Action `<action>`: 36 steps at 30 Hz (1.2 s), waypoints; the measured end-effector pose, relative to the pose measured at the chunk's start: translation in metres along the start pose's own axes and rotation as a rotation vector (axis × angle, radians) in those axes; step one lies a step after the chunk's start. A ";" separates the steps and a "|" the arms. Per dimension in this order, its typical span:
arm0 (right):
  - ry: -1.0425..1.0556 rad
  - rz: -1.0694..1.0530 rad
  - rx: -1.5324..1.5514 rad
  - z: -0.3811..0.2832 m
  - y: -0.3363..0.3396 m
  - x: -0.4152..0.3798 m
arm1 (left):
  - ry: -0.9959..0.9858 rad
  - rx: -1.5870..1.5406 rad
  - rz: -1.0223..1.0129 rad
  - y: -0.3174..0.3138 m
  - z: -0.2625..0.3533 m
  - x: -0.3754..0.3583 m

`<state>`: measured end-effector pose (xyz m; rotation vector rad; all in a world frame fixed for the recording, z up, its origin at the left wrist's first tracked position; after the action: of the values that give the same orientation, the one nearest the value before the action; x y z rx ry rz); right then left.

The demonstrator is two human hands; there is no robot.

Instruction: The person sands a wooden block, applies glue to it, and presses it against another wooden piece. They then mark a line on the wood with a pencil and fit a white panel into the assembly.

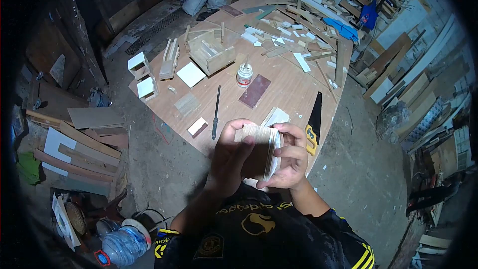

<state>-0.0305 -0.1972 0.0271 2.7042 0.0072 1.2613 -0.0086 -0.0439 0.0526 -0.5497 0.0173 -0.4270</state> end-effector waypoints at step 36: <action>0.061 0.035 0.045 -0.001 0.015 -0.007 | -0.052 0.178 0.005 -0.021 0.000 0.000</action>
<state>-0.0364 -0.2122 0.0241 2.7132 -0.0050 1.3697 -0.0166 -0.0602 0.0637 -0.3856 -0.0687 -0.4051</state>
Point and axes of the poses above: each hand's wrist, its own x-axis towards the middle knuckle, its own y-axis out of the back of the hand, z = x × y, the point moved 3 cm from there along x, towards the middle knuckle, and after that the axes turned 4 degrees about -y, right-handed, at the moved point
